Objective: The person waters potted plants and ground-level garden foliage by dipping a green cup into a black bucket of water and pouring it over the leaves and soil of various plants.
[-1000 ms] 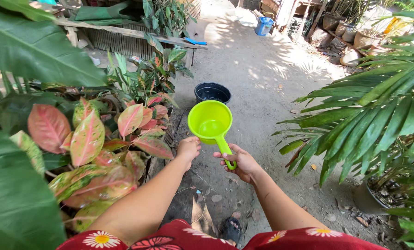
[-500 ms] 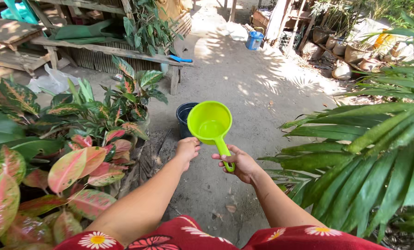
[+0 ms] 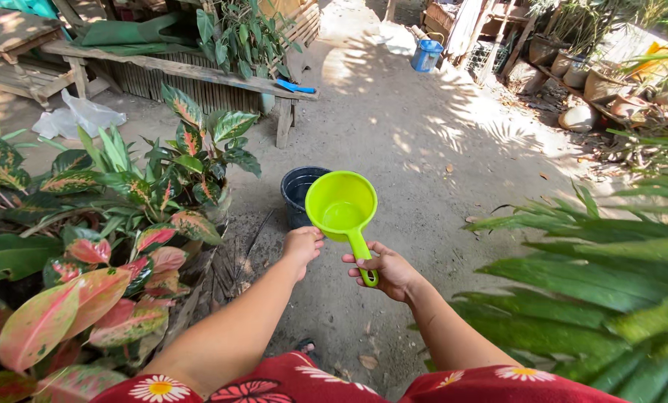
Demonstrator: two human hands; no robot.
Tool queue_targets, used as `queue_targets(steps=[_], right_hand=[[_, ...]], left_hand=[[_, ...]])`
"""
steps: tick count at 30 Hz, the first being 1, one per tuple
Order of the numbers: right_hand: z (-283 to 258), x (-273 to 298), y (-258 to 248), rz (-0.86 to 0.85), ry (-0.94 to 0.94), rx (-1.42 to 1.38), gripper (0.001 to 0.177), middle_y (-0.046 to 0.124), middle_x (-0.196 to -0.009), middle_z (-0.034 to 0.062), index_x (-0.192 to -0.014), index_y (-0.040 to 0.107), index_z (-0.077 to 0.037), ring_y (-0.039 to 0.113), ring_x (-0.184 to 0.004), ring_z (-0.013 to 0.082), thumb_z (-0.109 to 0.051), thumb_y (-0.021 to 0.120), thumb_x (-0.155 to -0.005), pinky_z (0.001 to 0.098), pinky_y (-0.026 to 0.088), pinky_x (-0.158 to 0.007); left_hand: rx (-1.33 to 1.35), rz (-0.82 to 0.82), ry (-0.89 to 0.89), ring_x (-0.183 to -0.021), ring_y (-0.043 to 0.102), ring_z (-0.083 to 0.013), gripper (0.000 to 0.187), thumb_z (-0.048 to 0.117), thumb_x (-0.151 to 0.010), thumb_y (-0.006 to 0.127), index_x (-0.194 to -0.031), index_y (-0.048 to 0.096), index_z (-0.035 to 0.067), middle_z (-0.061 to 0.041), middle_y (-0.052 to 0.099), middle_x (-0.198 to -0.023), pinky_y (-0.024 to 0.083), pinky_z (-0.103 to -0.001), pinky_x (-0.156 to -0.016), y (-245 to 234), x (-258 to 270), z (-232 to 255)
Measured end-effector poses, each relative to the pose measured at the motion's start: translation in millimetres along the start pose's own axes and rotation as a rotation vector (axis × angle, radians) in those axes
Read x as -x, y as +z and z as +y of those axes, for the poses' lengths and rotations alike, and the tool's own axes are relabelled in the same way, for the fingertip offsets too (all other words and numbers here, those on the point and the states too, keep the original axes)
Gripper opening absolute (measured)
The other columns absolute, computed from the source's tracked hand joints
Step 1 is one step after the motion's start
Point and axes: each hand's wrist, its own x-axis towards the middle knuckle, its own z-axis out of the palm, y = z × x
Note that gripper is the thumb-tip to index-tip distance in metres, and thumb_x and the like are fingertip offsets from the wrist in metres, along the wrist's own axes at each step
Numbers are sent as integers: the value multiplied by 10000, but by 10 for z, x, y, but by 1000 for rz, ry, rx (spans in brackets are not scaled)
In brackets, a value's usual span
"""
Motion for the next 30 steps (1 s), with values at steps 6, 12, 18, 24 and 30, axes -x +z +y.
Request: queue_targets(steps=[6, 12, 18, 24, 30], right_hand=[[-514, -820, -188, -12, 17, 31, 402, 712, -1166, 64, -1292, 467, -117, 673, -902, 179, 5, 567, -922, 372, 588, -807], [-1064, -1896, -212, -54, -11, 25, 407, 698, -1081, 49, -1283, 470, -139, 606, -784, 159, 9, 546, -912, 352, 562, -721], [-1349, -2774, -279, 30, -46, 40, 301, 669, -959, 51, -1243, 492, -119, 577, -728, 150, -60, 538, -951, 338, 533, -656], [-1297, -3534, -568, 245, 51, 30, 152, 648, -879, 52, -1143, 492, -117, 542, -644, 149, -200, 517, -1018, 331, 506, -574], [-1288, -4384, -968, 308, 117, 15, 146, 635, -833, 52, -1094, 538, -117, 513, -607, 144, -244, 501, -1032, 320, 485, -535]], left_hand=[[51, 40, 24, -966, 679, -203, 292, 128, -975, 513, -1198, 676, 34, -107, 740, -1159, 538, -342, -787, 73, -920, 233], [66, 59, 47, -951, 682, -212, 309, 149, -981, 524, -1228, 669, 32, -93, 742, -1136, 538, -337, -754, -84, -1960, 743], [1, 100, 39, -1007, 685, -200, 388, 118, -954, 595, -1337, 625, 60, -90, 694, -1244, 539, -343, -808, -316, -2779, 1238], [-39, 147, 28, -998, 657, -191, 401, 138, -959, 576, -1354, 633, 94, -71, 691, -1255, 526, -362, -783, -473, -3286, 1362], [-50, 246, 77, -914, 613, -170, 394, 145, -940, 616, -1327, 672, 99, -65, 713, -1128, 509, -335, -684, -526, -3869, 1346]])
